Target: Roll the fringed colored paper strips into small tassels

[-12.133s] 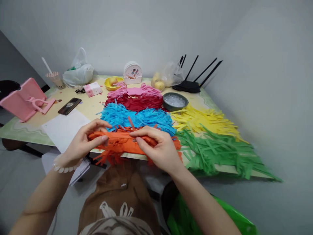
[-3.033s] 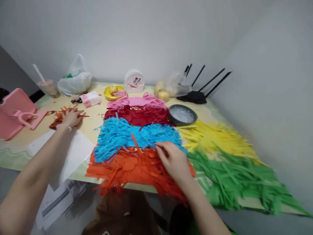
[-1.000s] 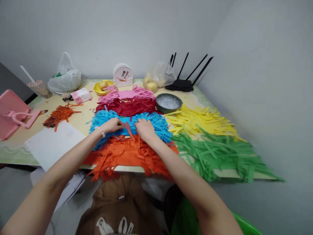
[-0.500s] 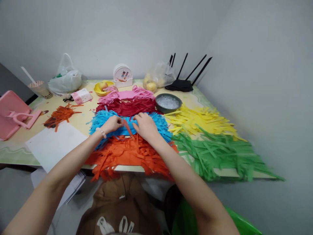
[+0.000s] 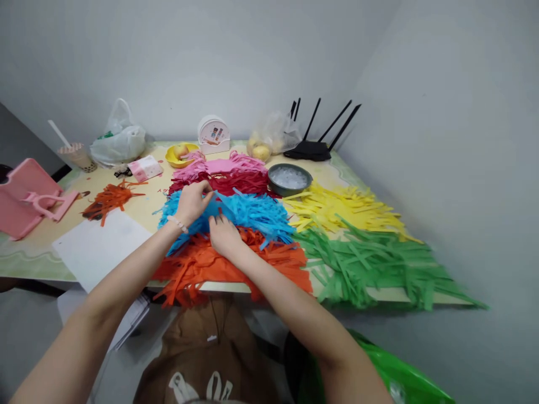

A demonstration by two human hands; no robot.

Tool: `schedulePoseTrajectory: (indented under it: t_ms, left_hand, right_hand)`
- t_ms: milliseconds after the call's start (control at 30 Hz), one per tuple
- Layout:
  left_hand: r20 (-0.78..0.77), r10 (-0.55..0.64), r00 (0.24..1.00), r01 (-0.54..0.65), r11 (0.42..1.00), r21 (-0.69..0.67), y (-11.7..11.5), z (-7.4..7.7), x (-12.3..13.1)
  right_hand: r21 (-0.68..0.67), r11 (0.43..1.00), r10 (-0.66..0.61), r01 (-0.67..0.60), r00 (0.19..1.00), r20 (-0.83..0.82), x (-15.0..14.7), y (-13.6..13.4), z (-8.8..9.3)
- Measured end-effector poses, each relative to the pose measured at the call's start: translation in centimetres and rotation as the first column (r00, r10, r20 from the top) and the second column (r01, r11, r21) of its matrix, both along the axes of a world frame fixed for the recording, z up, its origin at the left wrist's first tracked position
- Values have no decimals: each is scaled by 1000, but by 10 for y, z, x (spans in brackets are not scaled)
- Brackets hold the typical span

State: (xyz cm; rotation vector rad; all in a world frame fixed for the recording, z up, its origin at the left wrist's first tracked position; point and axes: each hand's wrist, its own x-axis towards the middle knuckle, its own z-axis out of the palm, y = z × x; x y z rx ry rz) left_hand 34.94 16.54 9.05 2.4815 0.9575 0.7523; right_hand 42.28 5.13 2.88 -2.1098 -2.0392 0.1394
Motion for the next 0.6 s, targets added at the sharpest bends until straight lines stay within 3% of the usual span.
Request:
schedulePoseTrajectory:
  t_ms: [133,267,467,600]
  left_hand:
    - [130,62,990,-68,997,38,3,8,-3]
    - [276,164,947,-167,986,-12,18,4,-7]
    - [467,336,818,-313,941,-130,51,1,-26]
    - [570,396,720,-373,913,-163,72,17,-46]
  right_hand:
    - [-54,995,-82,80,996,-43,3,10,0]
    - [-100,979,-184,177,980,-73,1,20,-1]
    - [-139,966,-240,218,956,-168,-12,22,-6]
    - [-147,950,-311,277,886,-343,0,31,-6]
